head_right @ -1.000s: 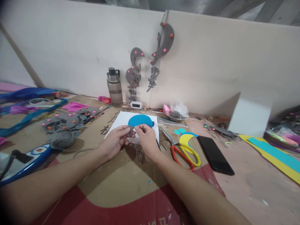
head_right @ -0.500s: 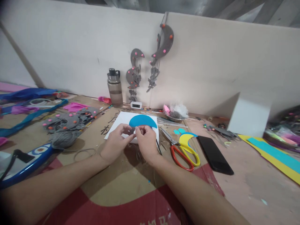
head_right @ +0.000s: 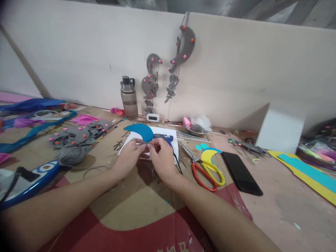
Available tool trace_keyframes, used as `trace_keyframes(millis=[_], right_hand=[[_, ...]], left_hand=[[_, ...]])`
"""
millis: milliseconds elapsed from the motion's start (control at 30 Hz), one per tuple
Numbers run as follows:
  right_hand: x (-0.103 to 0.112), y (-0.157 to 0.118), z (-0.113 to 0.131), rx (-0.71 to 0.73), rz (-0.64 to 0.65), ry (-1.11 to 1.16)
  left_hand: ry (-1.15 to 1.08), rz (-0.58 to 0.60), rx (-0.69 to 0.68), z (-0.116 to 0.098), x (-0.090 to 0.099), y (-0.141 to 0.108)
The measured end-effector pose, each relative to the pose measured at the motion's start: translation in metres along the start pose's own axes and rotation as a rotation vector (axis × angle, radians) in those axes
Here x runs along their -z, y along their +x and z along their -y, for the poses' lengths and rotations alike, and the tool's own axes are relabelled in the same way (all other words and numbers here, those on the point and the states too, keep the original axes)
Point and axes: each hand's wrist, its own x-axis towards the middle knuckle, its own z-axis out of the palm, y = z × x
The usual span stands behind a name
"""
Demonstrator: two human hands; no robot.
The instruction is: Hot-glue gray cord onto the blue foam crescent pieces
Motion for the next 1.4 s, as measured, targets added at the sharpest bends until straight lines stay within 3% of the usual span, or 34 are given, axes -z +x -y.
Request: trace_keyframes(millis=[367,1167,1400], right_hand=[[-0.002,0.005,-0.013,-0.112,0.0,0.109],[-0.007,0.008,-0.022,-0.325,0.074,0.472],[-0.006,0.01,-0.022,-0.334,0.049,0.46]], left_hand=[[-0.159,0.064,0.035,0.001,-0.001,-0.001],[-0.211,0.033,-0.001,0.01,0.002,0.004],[-0.104,0.052,-0.025,0.007,0.003,0.003]])
